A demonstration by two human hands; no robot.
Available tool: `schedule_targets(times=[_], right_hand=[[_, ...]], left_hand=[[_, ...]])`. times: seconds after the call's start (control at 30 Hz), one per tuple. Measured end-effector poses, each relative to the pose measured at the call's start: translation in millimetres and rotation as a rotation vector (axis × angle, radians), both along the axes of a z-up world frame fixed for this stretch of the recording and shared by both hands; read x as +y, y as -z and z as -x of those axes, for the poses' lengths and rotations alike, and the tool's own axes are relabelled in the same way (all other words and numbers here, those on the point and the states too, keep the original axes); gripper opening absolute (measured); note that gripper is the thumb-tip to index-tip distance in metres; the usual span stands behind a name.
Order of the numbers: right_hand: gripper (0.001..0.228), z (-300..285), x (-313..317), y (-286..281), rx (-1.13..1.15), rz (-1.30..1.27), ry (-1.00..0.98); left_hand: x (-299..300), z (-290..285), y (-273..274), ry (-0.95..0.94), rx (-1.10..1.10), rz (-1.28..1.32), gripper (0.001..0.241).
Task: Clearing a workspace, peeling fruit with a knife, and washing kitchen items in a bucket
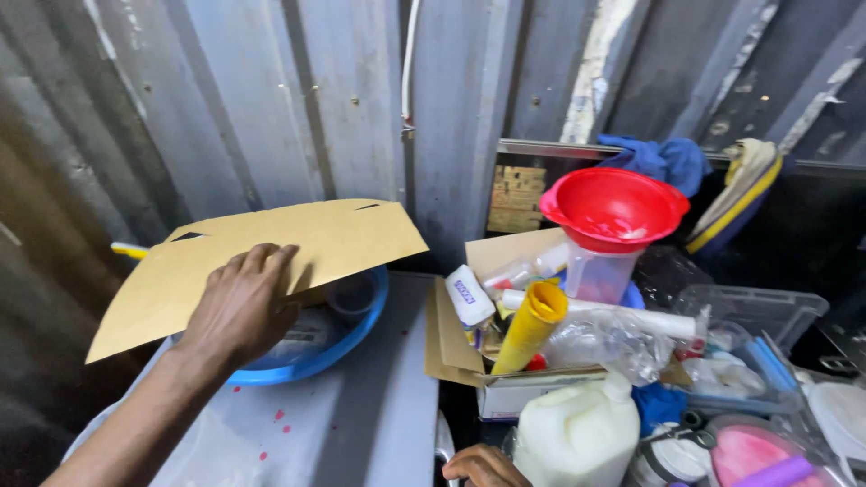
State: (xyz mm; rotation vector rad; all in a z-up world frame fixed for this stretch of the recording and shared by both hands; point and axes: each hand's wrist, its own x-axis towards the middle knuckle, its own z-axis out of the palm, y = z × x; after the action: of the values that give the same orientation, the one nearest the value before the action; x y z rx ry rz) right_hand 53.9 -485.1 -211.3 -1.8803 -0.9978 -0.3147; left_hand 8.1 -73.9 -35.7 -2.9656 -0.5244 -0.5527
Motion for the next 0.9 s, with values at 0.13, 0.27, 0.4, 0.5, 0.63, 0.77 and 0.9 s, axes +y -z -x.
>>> schedule_targets(times=[0.13,0.27,0.4,0.5,0.63,0.77,0.9], right_hand=[[0.014,-25,-55,63,0.181,0.209,-0.024],[0.016,-38,-103,90,0.333,0.27,0.118],[0.025,-69,-165,174,0.653,0.59,0.07],[0.027,-67,-221,183,0.793,0.462,0.111],[0.033,-54,-295,201,0.856,0.156,0.158],[0.049,-48,-374,217,0.856,0.288,0.246],[0.029,-9,-412,147,0.917,0.128,0.546]], left_hand=[[-15,-8,-6,-0.079,-0.002,0.017,0.091],[-50,-9,-24,-0.109,0.006,0.075,0.09],[-92,-8,-35,-0.124,-0.051,0.086,0.086],[-126,10,-32,-0.036,-0.17,0.031,0.087],[-199,30,0,0.273,-0.651,0.303,0.061],[-243,26,87,0.287,-0.698,0.389,0.06],[-233,-3,213,0.153,-0.466,0.688,0.066]])
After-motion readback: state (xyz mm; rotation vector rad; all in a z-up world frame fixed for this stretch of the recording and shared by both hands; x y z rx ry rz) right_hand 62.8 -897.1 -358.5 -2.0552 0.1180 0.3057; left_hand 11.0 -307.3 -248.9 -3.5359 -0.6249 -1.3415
